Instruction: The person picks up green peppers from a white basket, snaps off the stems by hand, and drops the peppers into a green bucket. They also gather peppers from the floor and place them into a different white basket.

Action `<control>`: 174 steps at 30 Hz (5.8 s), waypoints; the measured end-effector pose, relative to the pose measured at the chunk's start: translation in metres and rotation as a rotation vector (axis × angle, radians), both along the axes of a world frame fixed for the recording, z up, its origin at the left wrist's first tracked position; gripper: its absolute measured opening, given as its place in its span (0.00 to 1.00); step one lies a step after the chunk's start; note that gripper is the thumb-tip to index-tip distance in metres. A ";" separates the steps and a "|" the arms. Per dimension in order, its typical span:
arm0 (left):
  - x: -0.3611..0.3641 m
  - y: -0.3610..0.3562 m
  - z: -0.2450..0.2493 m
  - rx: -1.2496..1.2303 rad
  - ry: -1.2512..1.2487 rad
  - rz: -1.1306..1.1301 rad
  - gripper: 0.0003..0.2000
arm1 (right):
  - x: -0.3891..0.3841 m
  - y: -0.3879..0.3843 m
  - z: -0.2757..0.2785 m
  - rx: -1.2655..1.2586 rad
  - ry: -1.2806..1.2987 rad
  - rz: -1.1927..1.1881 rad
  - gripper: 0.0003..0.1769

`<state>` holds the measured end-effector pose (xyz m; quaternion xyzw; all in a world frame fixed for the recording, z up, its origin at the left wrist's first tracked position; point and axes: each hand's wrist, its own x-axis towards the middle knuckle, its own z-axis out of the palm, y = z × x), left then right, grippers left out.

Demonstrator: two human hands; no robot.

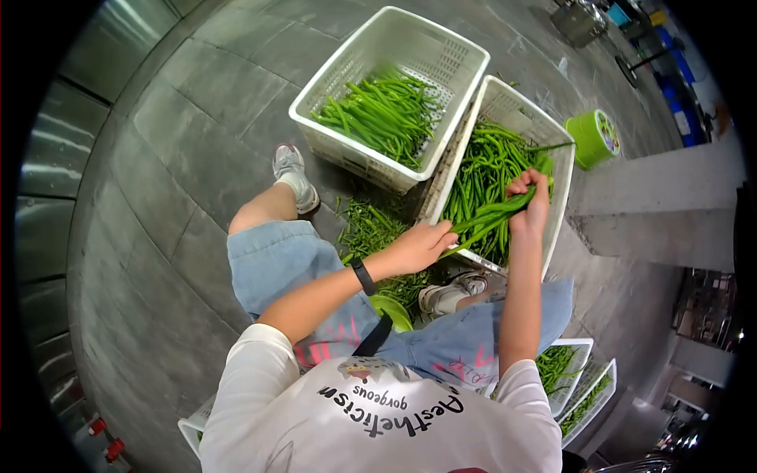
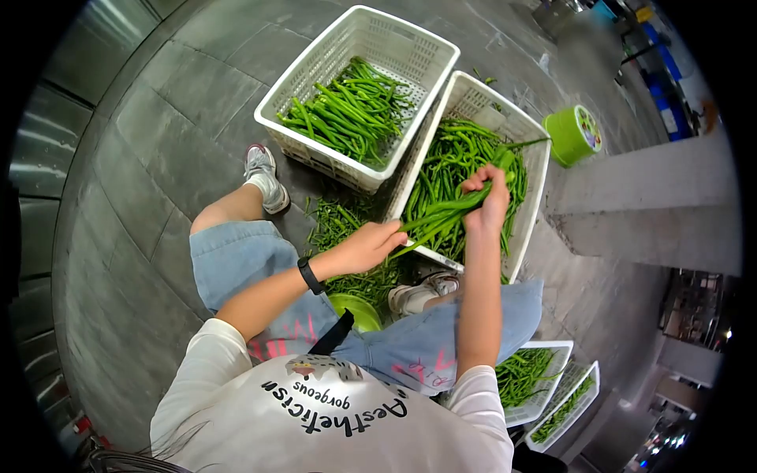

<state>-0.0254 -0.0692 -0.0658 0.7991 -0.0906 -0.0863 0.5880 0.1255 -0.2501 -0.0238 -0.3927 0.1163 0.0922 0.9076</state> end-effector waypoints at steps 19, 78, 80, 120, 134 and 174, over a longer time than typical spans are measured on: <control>-0.012 0.099 0.036 0.929 -0.100 0.289 0.09 | 0.159 0.287 -0.028 -1.462 -1.075 0.184 0.25; -0.019 0.072 0.029 0.951 -0.072 0.083 0.16 | 0.082 0.206 -0.207 -1.487 -0.815 0.732 0.07; -0.019 0.073 0.032 0.949 -0.053 0.067 0.17 | 0.085 0.203 -0.211 -1.418 -0.690 0.709 0.07; -0.012 0.106 0.024 1.032 0.026 0.052 0.22 | 0.031 -0.095 -0.180 -2.278 0.009 0.618 0.40; 0.016 0.060 0.028 1.005 -0.205 -0.038 0.21 | 0.036 -0.116 -0.080 -0.804 0.156 0.419 0.13; 0.014 -0.008 0.031 0.250 -0.036 -0.096 0.07 | -0.091 -0.020 -0.019 -0.340 -0.209 0.665 0.09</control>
